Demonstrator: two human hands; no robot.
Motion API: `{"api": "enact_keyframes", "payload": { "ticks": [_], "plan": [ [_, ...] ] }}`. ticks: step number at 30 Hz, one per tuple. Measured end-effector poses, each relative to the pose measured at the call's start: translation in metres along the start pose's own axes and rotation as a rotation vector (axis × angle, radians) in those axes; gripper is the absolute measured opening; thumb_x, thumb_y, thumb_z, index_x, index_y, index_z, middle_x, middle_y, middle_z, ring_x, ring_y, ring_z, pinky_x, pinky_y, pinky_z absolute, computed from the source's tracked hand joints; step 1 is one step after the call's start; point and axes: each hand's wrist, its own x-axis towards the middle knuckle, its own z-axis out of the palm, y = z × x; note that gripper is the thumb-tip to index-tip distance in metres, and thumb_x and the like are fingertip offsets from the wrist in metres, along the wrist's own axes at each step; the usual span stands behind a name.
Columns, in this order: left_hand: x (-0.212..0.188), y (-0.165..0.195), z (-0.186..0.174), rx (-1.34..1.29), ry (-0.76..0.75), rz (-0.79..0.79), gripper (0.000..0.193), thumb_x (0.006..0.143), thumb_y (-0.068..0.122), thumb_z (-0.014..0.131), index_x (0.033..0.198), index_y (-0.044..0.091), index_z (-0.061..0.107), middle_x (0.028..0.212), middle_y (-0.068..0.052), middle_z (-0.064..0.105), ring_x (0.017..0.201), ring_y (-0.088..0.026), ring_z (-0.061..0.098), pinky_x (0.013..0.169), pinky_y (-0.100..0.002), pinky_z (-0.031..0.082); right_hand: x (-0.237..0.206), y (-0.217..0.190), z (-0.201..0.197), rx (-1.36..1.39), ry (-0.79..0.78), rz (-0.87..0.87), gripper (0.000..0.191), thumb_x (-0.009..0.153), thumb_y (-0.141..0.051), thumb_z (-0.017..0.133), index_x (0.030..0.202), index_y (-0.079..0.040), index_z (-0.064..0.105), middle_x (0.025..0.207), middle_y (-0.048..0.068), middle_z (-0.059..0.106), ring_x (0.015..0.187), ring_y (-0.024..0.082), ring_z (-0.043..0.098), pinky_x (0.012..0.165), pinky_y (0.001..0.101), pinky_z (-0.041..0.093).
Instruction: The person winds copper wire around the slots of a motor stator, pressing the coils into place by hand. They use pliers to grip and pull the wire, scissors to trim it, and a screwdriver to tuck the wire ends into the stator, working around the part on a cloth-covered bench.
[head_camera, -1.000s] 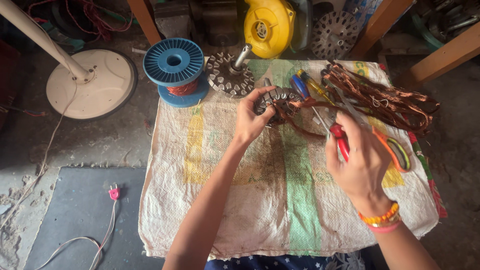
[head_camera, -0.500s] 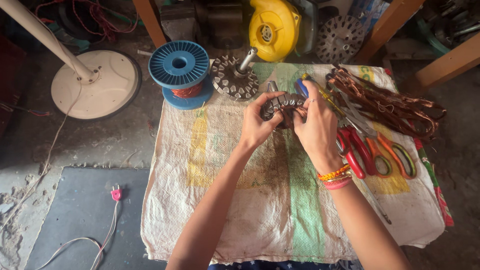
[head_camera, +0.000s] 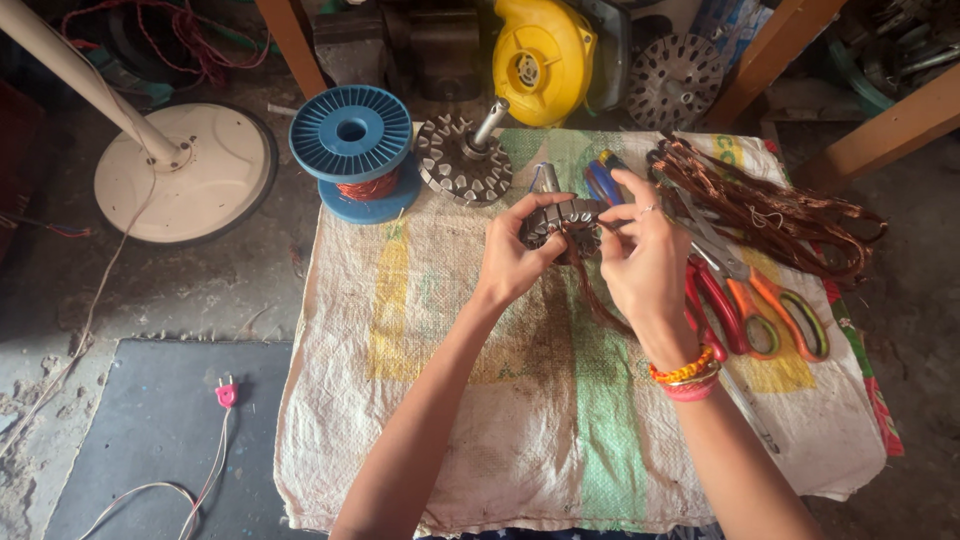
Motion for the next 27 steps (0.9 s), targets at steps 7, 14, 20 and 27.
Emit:
{"api": "enact_keyframes", "payload": {
  "ticks": [7, 14, 20, 27],
  "plan": [
    [0.002, -0.006, -0.003, 0.027, -0.023, 0.060, 0.044, 0.078, -0.004, 0.067, 0.121, 0.001, 0.069, 0.098, -0.007, 0.077, 0.085, -0.011, 0.073, 0.081, -0.027, 0.061, 0.015, 0.000, -0.011, -0.007, 0.001, -0.070, 0.055, 0.087, 0.015, 0.062, 0.138, -0.004, 0.060, 0.096, 0.011, 0.077, 0.078, 0.015, 0.073, 0.064, 0.0264, 0.054],
    [0.004, -0.008, -0.006, -0.067, -0.085, 0.063, 0.045, 0.076, -0.009, 0.067, 0.120, 0.001, 0.066, 0.111, -0.006, 0.075, 0.100, -0.012, 0.072, 0.094, -0.028, 0.060, 0.029, 0.009, -0.009, 0.045, -0.031, -0.071, 0.052, 0.089, 0.015, 0.062, 0.138, -0.003, 0.061, 0.097, 0.009, 0.076, 0.087, 0.012, 0.073, 0.073, 0.0249, 0.055],
    [0.004, -0.005, -0.006, -0.051, -0.082, 0.051, 0.045, 0.078, -0.009, 0.068, 0.121, 0.003, 0.065, 0.108, -0.006, 0.074, 0.097, -0.011, 0.072, 0.092, -0.027, 0.060, 0.046, 0.006, -0.030, 0.163, -0.315, 0.073, 0.061, 0.084, 0.011, 0.066, 0.141, -0.006, 0.056, 0.098, 0.009, 0.075, 0.085, 0.012, 0.071, 0.076, 0.0249, 0.056],
    [0.003, -0.003, -0.003, -0.016, -0.051, 0.045, 0.045, 0.079, -0.009, 0.067, 0.122, 0.003, 0.067, 0.103, -0.005, 0.076, 0.093, -0.010, 0.071, 0.087, -0.025, 0.059, 0.031, -0.004, -0.034, -0.146, -0.272, -0.055, 0.051, 0.085, 0.011, 0.070, 0.133, -0.006, 0.065, 0.089, 0.013, 0.076, 0.077, 0.017, 0.074, 0.070, 0.0291, 0.056]
  ]
}}
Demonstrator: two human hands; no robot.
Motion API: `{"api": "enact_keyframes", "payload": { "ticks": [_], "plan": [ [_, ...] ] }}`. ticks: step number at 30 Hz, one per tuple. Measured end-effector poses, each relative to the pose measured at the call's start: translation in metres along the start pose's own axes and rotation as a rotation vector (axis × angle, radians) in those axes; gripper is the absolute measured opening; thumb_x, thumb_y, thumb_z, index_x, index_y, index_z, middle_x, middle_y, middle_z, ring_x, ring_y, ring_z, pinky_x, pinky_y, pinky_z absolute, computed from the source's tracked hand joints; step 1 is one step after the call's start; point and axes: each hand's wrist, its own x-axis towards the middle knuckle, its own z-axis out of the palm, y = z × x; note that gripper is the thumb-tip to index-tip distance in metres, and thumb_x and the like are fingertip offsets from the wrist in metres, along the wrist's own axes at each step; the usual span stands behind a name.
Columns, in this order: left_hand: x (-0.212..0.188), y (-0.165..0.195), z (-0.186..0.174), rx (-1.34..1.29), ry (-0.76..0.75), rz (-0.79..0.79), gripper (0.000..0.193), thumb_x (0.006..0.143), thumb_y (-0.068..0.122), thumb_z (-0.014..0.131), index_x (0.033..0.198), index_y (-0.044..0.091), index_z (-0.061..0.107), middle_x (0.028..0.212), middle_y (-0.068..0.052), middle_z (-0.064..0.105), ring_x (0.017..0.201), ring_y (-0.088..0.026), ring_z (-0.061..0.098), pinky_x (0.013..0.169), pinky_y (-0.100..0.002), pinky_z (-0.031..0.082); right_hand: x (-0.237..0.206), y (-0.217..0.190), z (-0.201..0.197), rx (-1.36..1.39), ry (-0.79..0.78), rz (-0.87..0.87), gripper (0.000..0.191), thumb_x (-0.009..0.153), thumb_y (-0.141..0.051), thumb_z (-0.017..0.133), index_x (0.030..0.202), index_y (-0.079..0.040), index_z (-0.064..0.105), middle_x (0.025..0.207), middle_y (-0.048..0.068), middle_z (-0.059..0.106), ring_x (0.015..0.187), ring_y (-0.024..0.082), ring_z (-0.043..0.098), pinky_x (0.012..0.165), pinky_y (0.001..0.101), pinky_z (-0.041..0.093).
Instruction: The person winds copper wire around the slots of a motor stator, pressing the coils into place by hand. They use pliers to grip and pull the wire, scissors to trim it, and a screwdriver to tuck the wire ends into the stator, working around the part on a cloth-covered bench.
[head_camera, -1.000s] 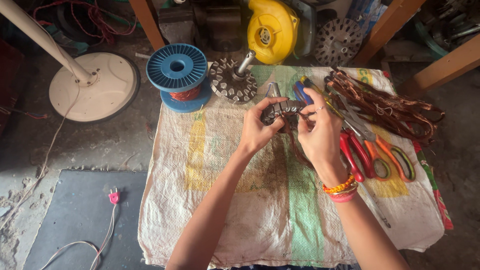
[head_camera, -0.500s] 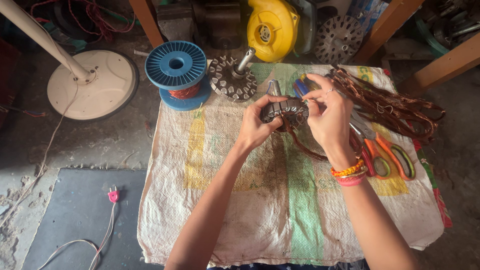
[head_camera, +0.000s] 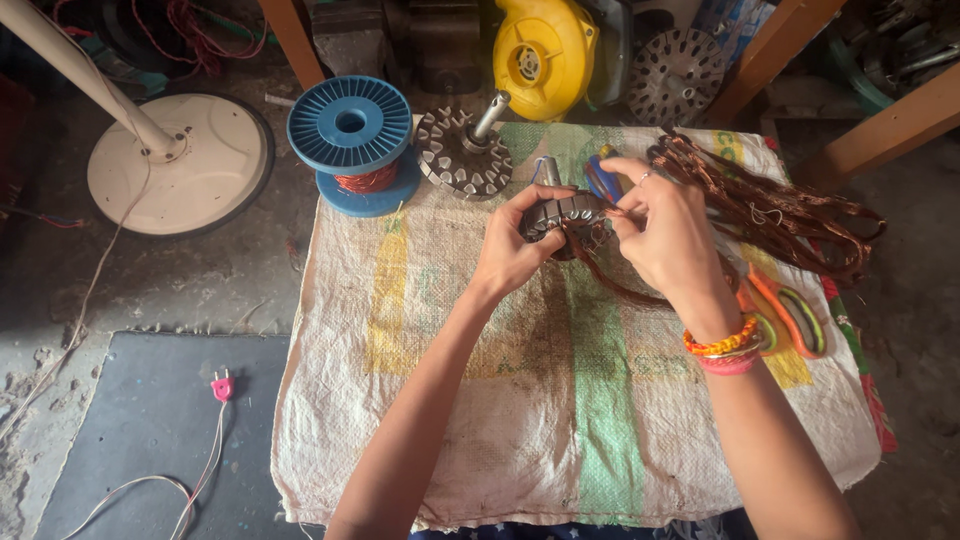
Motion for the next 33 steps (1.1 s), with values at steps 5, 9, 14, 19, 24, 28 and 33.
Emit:
{"api": "enact_keyframes", "payload": {
  "ticks": [5, 9, 14, 19, 24, 28, 33],
  "plan": [
    [0.001, -0.002, -0.001, 0.038, 0.000, 0.010, 0.044, 0.078, -0.008, 0.069, 0.120, 0.004, 0.067, 0.105, -0.005, 0.077, 0.096, -0.010, 0.073, 0.091, -0.026, 0.060, 0.009, 0.015, 0.010, 0.332, 0.019, 0.180, 0.041, 0.082, 0.016, 0.067, 0.120, 0.002, 0.063, 0.087, 0.012, 0.076, 0.074, 0.012, 0.069, 0.064, 0.0242, 0.053],
    [0.003, -0.002, -0.003, -0.022, -0.053, -0.021, 0.041, 0.078, -0.006, 0.069, 0.117, 0.005, 0.066, 0.109, -0.005, 0.077, 0.096, -0.011, 0.075, 0.092, -0.027, 0.062, 0.018, 0.028, 0.015, 0.354, 0.121, 0.161, 0.034, 0.082, 0.017, 0.066, 0.112, 0.002, 0.061, 0.089, 0.012, 0.076, 0.076, 0.010, 0.071, 0.067, 0.0212, 0.054],
    [0.003, 0.001, -0.005, 0.023, -0.090, -0.022, 0.042, 0.079, -0.006, 0.068, 0.119, 0.005, 0.066, 0.107, -0.006, 0.077, 0.094, -0.013, 0.074, 0.091, -0.028, 0.060, 0.034, 0.033, 0.019, 0.346, 0.162, 0.134, 0.032, 0.084, 0.019, 0.063, 0.111, 0.002, 0.062, 0.091, 0.012, 0.076, 0.076, 0.012, 0.071, 0.065, 0.0239, 0.057],
    [0.002, 0.000, -0.008, 0.016, -0.155, -0.003, 0.042, 0.080, -0.008, 0.063, 0.120, 0.004, 0.063, 0.105, -0.006, 0.075, 0.097, -0.013, 0.072, 0.094, -0.029, 0.058, 0.047, 0.027, 0.025, 0.450, 0.202, 0.094, 0.030, 0.084, 0.017, 0.067, 0.110, 0.002, 0.063, 0.093, 0.011, 0.076, 0.082, 0.012, 0.074, 0.071, 0.0233, 0.059],
    [0.002, -0.002, -0.006, -0.050, -0.174, 0.016, 0.048, 0.084, -0.013, 0.060, 0.129, 0.004, 0.058, 0.120, -0.015, 0.071, 0.111, -0.020, 0.070, 0.103, -0.036, 0.057, 0.055, 0.023, 0.020, 0.552, 0.205, 0.142, 0.029, 0.083, 0.017, 0.069, 0.107, 0.002, 0.063, 0.091, 0.011, 0.076, 0.081, 0.012, 0.074, 0.071, 0.0235, 0.060],
    [0.003, 0.001, -0.007, -0.312, -0.154, -0.039, 0.085, 0.075, -0.021, 0.051, 0.150, 0.013, 0.031, 0.147, -0.016, 0.056, 0.136, -0.024, 0.057, 0.115, -0.041, 0.050, 0.047, 0.022, 0.013, 0.464, 0.142, 0.164, 0.029, 0.083, 0.015, 0.069, 0.109, 0.001, 0.066, 0.096, 0.013, 0.076, 0.083, 0.013, 0.073, 0.073, 0.0238, 0.059],
    [0.003, 0.006, -0.004, -0.301, -0.160, -0.038, 0.097, 0.073, -0.025, 0.051, 0.158, 0.013, 0.024, 0.149, -0.022, 0.056, 0.141, -0.030, 0.054, 0.119, -0.045, 0.046, 0.035, 0.014, -0.018, 0.118, -0.186, -0.101, 0.053, 0.080, 0.004, 0.075, 0.130, 0.001, 0.058, 0.134, 0.020, 0.066, 0.097, 0.024, 0.072, 0.079, 0.0316, 0.060]
  ]
}}
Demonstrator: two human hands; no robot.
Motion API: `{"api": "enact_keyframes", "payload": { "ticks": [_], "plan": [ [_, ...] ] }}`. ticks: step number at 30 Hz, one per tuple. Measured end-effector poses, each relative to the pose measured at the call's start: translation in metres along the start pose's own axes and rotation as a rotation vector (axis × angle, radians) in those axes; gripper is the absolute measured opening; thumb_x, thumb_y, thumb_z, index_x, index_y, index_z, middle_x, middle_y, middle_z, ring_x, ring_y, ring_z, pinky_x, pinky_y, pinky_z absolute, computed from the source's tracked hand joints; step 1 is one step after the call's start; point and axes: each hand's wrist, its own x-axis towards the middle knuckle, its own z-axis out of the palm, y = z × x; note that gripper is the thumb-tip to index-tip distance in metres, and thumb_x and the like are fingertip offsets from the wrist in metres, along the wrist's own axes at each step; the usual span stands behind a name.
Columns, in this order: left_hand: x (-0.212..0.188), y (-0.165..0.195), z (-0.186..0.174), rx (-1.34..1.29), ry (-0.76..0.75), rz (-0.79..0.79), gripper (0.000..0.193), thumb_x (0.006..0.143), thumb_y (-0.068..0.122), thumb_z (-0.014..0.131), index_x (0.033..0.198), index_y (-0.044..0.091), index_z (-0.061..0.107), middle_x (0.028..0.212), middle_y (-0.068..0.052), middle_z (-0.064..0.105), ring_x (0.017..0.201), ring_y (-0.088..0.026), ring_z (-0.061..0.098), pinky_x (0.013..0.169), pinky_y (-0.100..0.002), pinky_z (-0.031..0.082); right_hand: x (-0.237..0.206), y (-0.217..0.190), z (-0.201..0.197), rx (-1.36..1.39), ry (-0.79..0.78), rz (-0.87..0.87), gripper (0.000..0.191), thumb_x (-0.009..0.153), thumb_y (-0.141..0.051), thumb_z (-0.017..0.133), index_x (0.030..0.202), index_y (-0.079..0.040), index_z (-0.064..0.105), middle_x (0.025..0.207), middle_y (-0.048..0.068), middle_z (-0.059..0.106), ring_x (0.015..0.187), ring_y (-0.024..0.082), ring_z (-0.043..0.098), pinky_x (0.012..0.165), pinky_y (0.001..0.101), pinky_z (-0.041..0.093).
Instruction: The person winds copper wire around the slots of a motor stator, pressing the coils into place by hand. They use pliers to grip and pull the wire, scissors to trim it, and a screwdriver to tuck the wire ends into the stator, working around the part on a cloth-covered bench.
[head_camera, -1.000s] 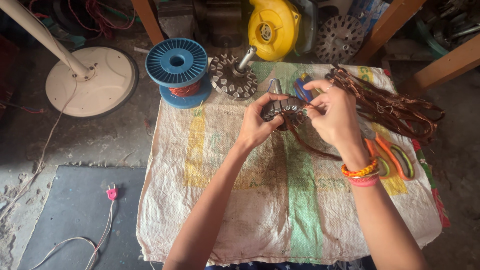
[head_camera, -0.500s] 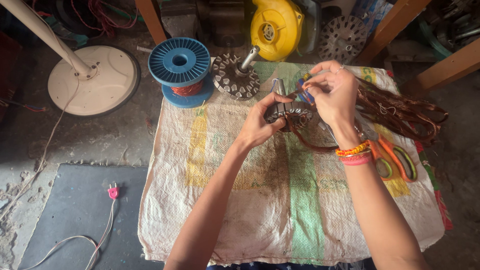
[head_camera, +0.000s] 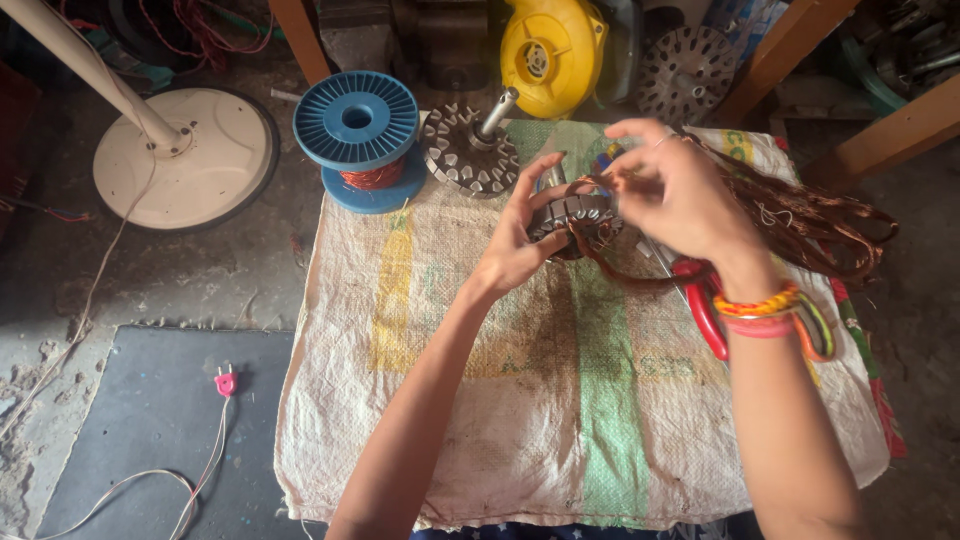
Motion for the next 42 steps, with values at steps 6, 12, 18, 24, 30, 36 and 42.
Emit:
{"api": "enact_keyframes", "payload": {
  "ticks": [6, 12, 18, 24, 30, 36, 42],
  "plan": [
    [-0.001, -0.004, 0.003, 0.079, -0.034, 0.047, 0.093, 0.078, -0.023, 0.056, 0.158, 0.011, 0.023, 0.150, -0.020, 0.055, 0.141, -0.031, 0.054, 0.125, -0.047, 0.042, -0.014, -0.048, -0.017, -0.778, 0.047, -0.055, 0.104, 0.075, -0.036, 0.082, 0.162, -0.011, 0.029, 0.130, 0.020, 0.066, 0.104, 0.033, 0.068, 0.084, 0.0438, 0.056],
    [0.002, -0.003, 0.005, 0.274, 0.010, 0.150, 0.096, 0.074, -0.024, 0.058, 0.156, 0.010, 0.022, 0.164, -0.020, 0.032, 0.141, -0.034, 0.051, 0.124, -0.049, 0.039, 0.028, -0.067, 0.003, -0.447, -0.324, 0.285, 0.072, 0.103, -0.020, 0.059, 0.166, -0.019, 0.023, 0.115, 0.017, 0.067, 0.068, 0.023, 0.064, 0.060, 0.0359, 0.053],
    [-0.002, -0.002, 0.008, 0.248, 0.055, 0.078, 0.106, 0.073, -0.014, 0.059, 0.161, 0.016, 0.007, 0.148, -0.026, 0.054, 0.137, -0.034, 0.059, 0.122, -0.047, 0.043, 0.046, -0.049, 0.007, -0.455, -0.389, 0.300, 0.074, 0.093, -0.007, 0.058, 0.160, -0.021, 0.031, 0.085, 0.017, 0.074, 0.060, 0.024, 0.065, 0.060, 0.0410, 0.051],
    [-0.001, -0.005, 0.006, 0.291, 0.097, 0.116, 0.112, 0.070, -0.013, 0.066, 0.157, 0.017, 0.003, 0.148, -0.021, 0.042, 0.126, -0.034, 0.058, 0.107, -0.049, 0.059, 0.046, -0.051, 0.010, -0.451, -0.262, 0.236, 0.079, 0.078, 0.009, 0.057, 0.153, -0.015, 0.049, 0.079, 0.020, 0.074, 0.067, 0.029, 0.072, 0.068, 0.0420, 0.056],
    [-0.001, -0.006, 0.005, 0.302, 0.074, 0.142, 0.111, 0.073, -0.015, 0.067, 0.158, 0.017, 0.004, 0.146, -0.021, 0.045, 0.126, -0.035, 0.060, 0.111, -0.048, 0.055, 0.050, -0.053, 0.013, -0.296, -0.247, 0.117, 0.075, 0.073, 0.011, 0.059, 0.146, -0.009, 0.054, 0.079, 0.019, 0.075, 0.066, 0.023, 0.071, 0.067, 0.0392, 0.055],
    [0.000, -0.003, 0.006, 0.340, 0.073, 0.149, 0.112, 0.073, -0.015, 0.069, 0.158, 0.016, 0.001, 0.143, -0.020, 0.048, 0.123, -0.032, 0.062, 0.112, -0.047, 0.054, 0.048, -0.051, 0.018, -0.214, -0.238, 0.213, 0.069, 0.081, 0.009, 0.060, 0.147, -0.009, 0.051, 0.079, 0.017, 0.076, 0.060, 0.022, 0.071, 0.065, 0.0353, 0.057],
    [-0.002, 0.002, 0.010, 0.348, 0.087, 0.053, 0.110, 0.075, -0.014, 0.068, 0.157, 0.019, 0.004, 0.143, -0.023, 0.055, 0.124, -0.032, 0.065, 0.113, -0.048, 0.054, 0.042, -0.052, 0.024, -0.258, -0.131, 0.098, 0.062, 0.080, 0.009, 0.065, 0.140, -0.007, 0.060, 0.085, 0.016, 0.077, 0.069, 0.022, 0.077, 0.072, 0.0334, 0.060]
  ]
}}
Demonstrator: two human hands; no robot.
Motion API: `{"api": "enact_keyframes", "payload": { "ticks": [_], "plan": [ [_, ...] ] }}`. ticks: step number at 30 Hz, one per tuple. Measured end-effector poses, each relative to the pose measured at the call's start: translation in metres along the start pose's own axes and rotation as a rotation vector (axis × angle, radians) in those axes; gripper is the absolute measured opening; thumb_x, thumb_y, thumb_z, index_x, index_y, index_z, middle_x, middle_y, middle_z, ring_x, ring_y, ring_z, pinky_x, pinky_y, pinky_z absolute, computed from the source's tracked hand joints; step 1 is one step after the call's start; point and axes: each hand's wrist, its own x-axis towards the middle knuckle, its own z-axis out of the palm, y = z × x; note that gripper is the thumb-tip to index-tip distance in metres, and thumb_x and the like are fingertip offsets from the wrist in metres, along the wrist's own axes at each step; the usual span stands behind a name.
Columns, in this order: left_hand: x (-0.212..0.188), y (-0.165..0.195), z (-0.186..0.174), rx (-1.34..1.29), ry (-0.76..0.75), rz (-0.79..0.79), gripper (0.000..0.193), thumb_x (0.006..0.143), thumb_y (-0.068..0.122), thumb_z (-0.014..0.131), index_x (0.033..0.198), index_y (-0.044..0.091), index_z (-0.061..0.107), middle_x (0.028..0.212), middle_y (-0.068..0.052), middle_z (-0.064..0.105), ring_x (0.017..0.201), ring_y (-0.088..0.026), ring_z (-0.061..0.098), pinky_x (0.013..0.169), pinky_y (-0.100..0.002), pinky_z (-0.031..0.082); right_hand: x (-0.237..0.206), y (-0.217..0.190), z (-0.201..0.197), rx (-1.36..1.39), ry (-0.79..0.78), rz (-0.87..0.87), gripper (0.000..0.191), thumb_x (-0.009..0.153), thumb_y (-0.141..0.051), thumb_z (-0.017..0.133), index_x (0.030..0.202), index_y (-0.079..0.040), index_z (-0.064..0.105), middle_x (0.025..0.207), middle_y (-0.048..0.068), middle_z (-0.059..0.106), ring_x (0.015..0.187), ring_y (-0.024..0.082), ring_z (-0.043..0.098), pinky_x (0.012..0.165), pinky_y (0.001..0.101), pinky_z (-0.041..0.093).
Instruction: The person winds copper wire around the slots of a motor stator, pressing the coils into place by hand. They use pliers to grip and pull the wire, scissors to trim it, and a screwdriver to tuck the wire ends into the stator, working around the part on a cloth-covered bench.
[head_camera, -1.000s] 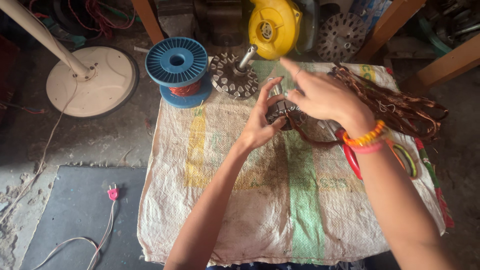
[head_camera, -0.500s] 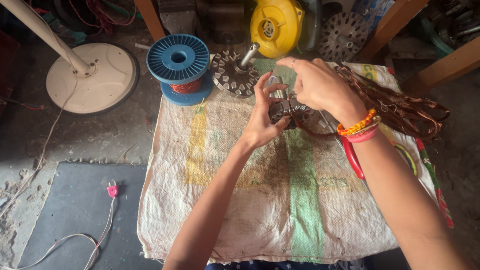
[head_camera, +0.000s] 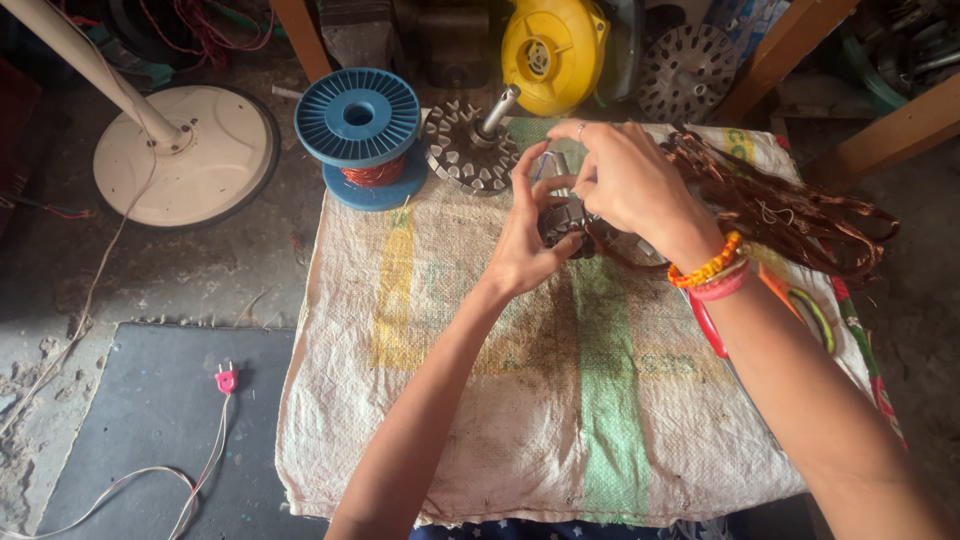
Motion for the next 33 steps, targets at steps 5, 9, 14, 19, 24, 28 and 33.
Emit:
{"api": "enact_keyframes", "payload": {
  "ticks": [5, 9, 14, 19, 24, 28, 33],
  "plan": [
    [-0.002, 0.001, 0.001, 0.018, 0.004, 0.021, 0.104, 0.082, -0.013, 0.071, 0.157, 0.020, 0.007, 0.141, -0.025, 0.062, 0.131, -0.033, 0.063, 0.116, -0.047, 0.049, -0.017, 0.002, 0.002, -0.025, 0.106, -0.102, 0.066, 0.079, 0.009, 0.067, 0.142, -0.006, 0.059, 0.089, 0.018, 0.077, 0.073, 0.026, 0.077, 0.071, 0.0367, 0.060],
    [0.000, 0.001, 0.000, -0.022, 0.030, -0.022, 0.100, 0.082, -0.011, 0.072, 0.154, 0.019, 0.009, 0.138, -0.023, 0.064, 0.122, -0.032, 0.070, 0.107, -0.042, 0.059, -0.031, 0.003, 0.004, 0.008, 0.086, -0.118, 0.063, 0.084, 0.008, 0.066, 0.143, -0.013, 0.058, 0.088, 0.014, 0.078, 0.065, 0.022, 0.074, 0.058, 0.0346, 0.058],
    [0.001, 0.000, 0.001, -0.066, 0.002, 0.037, 0.098, 0.082, -0.014, 0.069, 0.155, 0.018, 0.013, 0.140, -0.025, 0.064, 0.125, -0.032, 0.068, 0.107, -0.042, 0.059, -0.057, 0.012, 0.000, 0.023, 0.092, -0.007, 0.054, 0.085, 0.005, 0.069, 0.134, -0.014, 0.060, 0.080, 0.009, 0.079, 0.051, 0.020, 0.064, 0.044, 0.0362, 0.043],
    [0.001, 0.000, -0.003, -0.166, -0.002, 0.005, 0.098, 0.081, -0.017, 0.066, 0.156, 0.018, 0.014, 0.142, -0.026, 0.061, 0.126, -0.033, 0.067, 0.110, -0.044, 0.058, -0.085, 0.029, 0.001, 0.136, 0.216, -0.042, 0.046, 0.084, 0.003, 0.073, 0.127, -0.007, 0.059, 0.083, 0.009, 0.077, 0.063, 0.011, 0.069, 0.053, 0.0250, 0.050],
    [0.003, -0.001, -0.006, -0.209, -0.016, -0.064, 0.099, 0.074, -0.020, 0.063, 0.154, 0.017, 0.019, 0.142, -0.027, 0.059, 0.125, -0.033, 0.067, 0.104, -0.044, 0.055, -0.106, 0.052, 0.000, 0.137, 0.309, -0.045, 0.027, 0.088, 0.007, 0.073, 0.110, -0.005, 0.062, 0.108, 0.013, 0.074, 0.061, 0.011, 0.065, 0.053, 0.0264, 0.048],
    [0.004, -0.003, -0.010, -0.267, -0.026, -0.058, 0.096, 0.074, -0.021, 0.063, 0.153, 0.013, 0.020, 0.142, -0.027, 0.059, 0.127, -0.034, 0.066, 0.107, -0.043, 0.053, -0.108, 0.075, 0.002, 0.267, 0.397, -0.009, 0.039, 0.091, 0.010, 0.069, 0.126, 0.001, 0.053, 0.092, 0.013, 0.077, 0.069, 0.006, 0.066, 0.059, 0.0222, 0.051],
    [0.005, -0.004, -0.009, -0.227, -0.038, -0.099, 0.089, 0.072, -0.019, 0.061, 0.150, 0.010, 0.026, 0.138, -0.026, 0.064, 0.124, -0.033, 0.068, 0.108, -0.044, 0.059, -0.096, 0.090, 0.009, 0.356, 0.491, 0.040, 0.037, 0.093, 0.013, 0.069, 0.125, 0.002, 0.053, 0.094, 0.015, 0.077, 0.071, 0.007, 0.065, 0.060, 0.0212, 0.050]
  ]
}}
